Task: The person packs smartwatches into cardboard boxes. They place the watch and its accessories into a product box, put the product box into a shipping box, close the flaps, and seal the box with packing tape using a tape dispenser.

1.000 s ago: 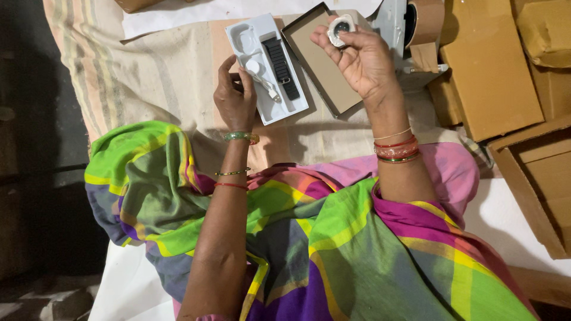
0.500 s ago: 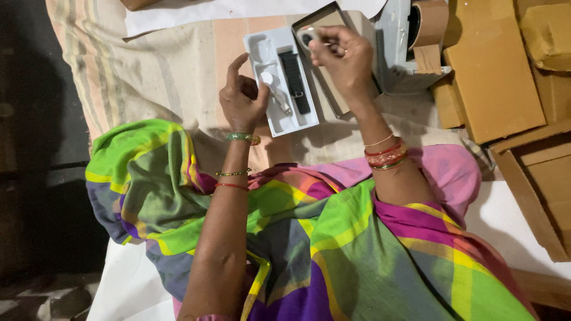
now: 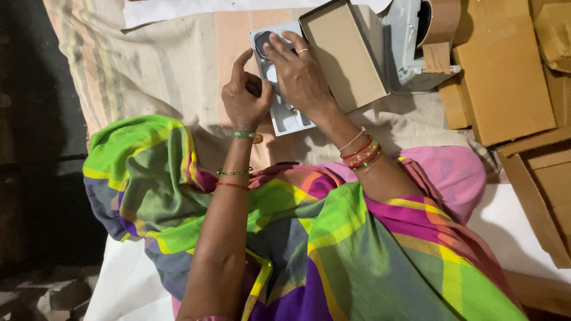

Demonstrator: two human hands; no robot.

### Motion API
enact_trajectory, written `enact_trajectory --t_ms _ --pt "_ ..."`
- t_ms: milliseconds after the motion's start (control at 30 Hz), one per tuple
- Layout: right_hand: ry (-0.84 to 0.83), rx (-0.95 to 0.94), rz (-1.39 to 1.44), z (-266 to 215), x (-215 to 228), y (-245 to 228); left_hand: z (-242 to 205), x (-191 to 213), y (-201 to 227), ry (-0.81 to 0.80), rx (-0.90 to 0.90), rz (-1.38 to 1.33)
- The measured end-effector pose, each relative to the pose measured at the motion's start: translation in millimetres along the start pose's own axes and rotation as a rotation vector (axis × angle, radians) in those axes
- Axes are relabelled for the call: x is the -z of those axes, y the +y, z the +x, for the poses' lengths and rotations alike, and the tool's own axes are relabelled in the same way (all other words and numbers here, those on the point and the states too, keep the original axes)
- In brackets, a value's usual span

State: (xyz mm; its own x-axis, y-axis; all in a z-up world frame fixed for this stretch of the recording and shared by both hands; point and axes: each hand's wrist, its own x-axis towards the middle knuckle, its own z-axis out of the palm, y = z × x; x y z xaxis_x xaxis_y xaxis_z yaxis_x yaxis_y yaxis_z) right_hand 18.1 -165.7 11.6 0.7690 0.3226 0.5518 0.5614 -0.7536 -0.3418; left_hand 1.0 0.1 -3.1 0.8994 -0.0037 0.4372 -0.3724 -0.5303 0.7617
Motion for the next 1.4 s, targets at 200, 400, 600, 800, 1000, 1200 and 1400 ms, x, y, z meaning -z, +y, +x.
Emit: enact_trajectory --t_ms 200,400,600,800,1000,1200,1400 --pt "-0.032 -0.155 0.187 -8 7 -5 1 -1 0 0.008 0.004 0.004" --pt "-0.017 -0.103 0.039 -12 2 -7 1 -1 0 0.026 0.007 0.003" --pt "0.045 -0.212 -0.011 -8 20 20 1 -4 -2 0.061 0.003 0.030" --pt "-0.175 -0.600 -0.248 -34 86 85 1 -7 -4 0.104 0.048 0.107" --pt "-0.488 -0.814 0.017 -61 105 122 2 -8 -5 0.116 0.024 0.111" --pt "0.084 -0.480 -0.149 -49 103 102 3 -8 -7 0.100 0.026 0.137" --pt "-0.317 -0.458 0.036 -28 83 17 4 -9 -6 0.123 0.006 0.107"
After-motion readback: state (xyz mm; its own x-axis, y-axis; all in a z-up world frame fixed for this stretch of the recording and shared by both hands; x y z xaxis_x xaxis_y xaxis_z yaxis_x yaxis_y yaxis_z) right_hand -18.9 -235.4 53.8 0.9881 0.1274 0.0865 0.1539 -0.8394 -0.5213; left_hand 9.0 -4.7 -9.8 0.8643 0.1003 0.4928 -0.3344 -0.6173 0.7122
